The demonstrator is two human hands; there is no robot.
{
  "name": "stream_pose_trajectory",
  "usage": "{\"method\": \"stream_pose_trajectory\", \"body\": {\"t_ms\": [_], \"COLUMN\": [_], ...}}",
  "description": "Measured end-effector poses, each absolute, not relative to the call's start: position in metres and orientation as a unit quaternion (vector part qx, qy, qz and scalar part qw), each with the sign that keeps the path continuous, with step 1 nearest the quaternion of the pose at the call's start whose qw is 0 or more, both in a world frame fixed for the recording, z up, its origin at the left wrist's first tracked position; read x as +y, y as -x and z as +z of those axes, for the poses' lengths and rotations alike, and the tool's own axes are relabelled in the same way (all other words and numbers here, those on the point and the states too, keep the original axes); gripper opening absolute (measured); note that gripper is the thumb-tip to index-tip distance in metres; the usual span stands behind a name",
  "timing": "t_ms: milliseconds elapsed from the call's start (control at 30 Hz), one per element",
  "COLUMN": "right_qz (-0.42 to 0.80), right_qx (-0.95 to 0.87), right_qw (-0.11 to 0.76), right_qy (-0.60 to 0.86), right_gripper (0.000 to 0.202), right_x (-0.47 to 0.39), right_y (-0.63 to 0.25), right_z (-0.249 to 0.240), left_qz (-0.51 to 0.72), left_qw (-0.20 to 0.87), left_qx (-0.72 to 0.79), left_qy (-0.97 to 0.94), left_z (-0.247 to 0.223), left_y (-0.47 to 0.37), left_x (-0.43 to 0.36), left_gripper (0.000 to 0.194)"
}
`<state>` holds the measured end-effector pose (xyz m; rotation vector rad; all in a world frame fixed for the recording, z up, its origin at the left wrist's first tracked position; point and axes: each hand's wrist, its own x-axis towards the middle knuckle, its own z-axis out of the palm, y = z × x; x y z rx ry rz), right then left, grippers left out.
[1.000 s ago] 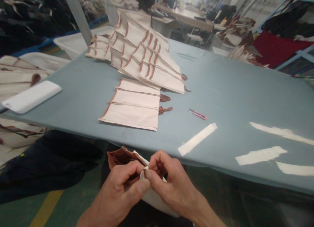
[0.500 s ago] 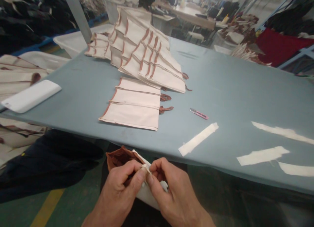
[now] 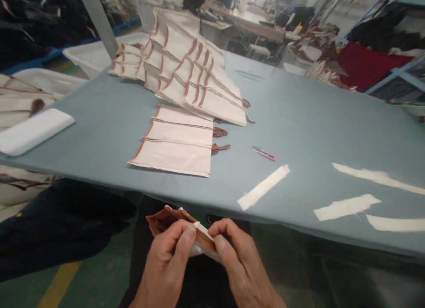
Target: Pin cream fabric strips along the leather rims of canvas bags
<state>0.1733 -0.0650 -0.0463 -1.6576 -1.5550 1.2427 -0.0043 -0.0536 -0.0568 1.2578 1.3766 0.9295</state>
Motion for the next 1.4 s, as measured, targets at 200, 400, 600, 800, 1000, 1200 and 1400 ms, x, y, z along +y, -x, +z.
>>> {"method": "stream_pose_trajectory", "body": {"t_ms": [200, 400, 600, 800, 1000, 1200, 1400], "right_qz": [0.431, 0.391, 0.453, 0.634, 0.293, 0.133, 0.119], "right_qx": [-0.549, -0.535, -0.490, -0.369, -0.577, -0.633, -0.650], "right_qw": [0.331, 0.365, 0.370, 0.430, 0.334, 0.291, 0.272], "right_qy": [0.635, 0.654, 0.646, 0.526, 0.685, 0.705, 0.700], "right_gripper": [0.029, 0.027, 0.041, 0.056, 0.030, 0.015, 0.026], "right_x": [-0.053, -0.057, -0.062, -0.058, -0.050, -0.031, -0.026], "right_y": [-0.158, -0.157, -0.167, -0.181, -0.225, -0.250, -0.248], "right_z": [-0.047, -0.059, -0.075, -0.088, -0.100, -0.108, -0.109], "left_qz": [0.387, 0.374, 0.355, 0.379, 0.336, 0.311, 0.295], "left_qw": [0.468, 0.424, 0.461, 0.570, 0.501, 0.435, 0.390], "left_qx": [0.564, 0.589, 0.585, 0.566, 0.564, 0.551, 0.546], "left_qy": [-0.560, -0.577, -0.565, -0.459, -0.565, -0.641, -0.680], "left_z": [-0.055, -0.066, -0.080, -0.104, -0.108, -0.111, -0.117], "left_y": [-0.005, -0.012, -0.029, -0.052, -0.058, -0.065, -0.066], "left_x": [-0.047, -0.042, -0.029, -0.023, -0.006, -0.001, -0.009], "left_gripper": [0.038, 0.033, 0.040, 0.052, 0.049, 0.043, 0.039]}}
